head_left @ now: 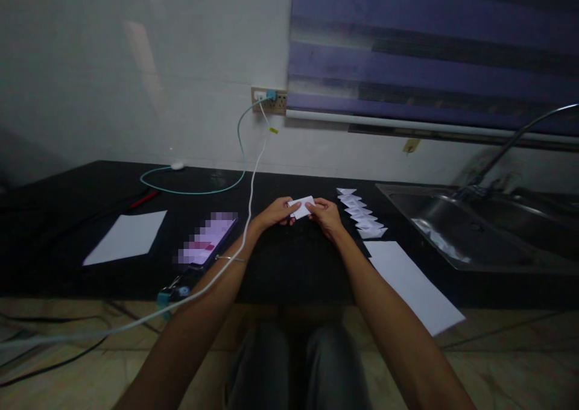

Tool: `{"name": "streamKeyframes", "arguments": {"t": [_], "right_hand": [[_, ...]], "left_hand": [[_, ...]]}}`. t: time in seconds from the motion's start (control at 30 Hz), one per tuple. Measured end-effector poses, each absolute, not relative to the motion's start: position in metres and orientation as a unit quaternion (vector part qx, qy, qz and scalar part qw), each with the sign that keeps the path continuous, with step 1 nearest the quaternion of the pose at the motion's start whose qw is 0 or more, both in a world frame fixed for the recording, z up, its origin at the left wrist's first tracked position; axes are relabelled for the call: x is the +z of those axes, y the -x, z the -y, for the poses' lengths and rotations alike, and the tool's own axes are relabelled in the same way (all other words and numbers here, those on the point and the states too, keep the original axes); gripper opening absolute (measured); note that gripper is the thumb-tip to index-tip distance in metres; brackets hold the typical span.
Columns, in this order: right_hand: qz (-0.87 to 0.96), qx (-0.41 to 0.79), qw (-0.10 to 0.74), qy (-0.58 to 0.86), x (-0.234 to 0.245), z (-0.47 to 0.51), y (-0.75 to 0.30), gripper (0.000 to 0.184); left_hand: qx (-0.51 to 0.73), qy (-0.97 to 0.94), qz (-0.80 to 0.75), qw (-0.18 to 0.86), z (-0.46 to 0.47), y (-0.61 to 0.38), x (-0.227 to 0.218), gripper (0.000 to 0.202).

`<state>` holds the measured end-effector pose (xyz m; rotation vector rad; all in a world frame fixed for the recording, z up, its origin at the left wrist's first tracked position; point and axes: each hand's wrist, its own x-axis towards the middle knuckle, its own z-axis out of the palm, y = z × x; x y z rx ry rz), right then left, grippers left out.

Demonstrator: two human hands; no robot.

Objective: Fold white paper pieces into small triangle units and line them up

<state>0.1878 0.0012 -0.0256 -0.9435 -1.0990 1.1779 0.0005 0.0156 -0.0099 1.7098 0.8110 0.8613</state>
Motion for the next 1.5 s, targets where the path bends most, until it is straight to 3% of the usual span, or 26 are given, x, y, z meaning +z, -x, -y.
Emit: {"name": "streamKeyframes", "arguments": {"t": [0.23, 0.43, 1.23, 1.5], "right_hand": [[0.496, 0.493, 0.587, 0.408, -0.027, -0.003, -0.19, 0.045], [0.522, 0.521, 0.538, 0.408, -0.028, -0.004, -0.194, 0.043], [0.575, 0.479, 0.523, 0.408, -0.031, -0.003, -0.201, 0.037], [0.544, 0.558, 0.504, 0.373, -0.02, 0.005, -0.196, 0.044]], "left_hand": [[0.372, -0.71, -0.353, 0.483, -0.016, -0.003, -0.01, 0.033], [0.394, -0.708, -0.351, 0.469, -0.026, -0.002, -0.018, 0.036], [0.378, -0.709, -0.315, 0.505, -0.025, -0.002, -0.017, 0.051], [0.364, -0.746, -0.298, 0.472, -0.024, -0.001, -0.018, 0.046]]}}
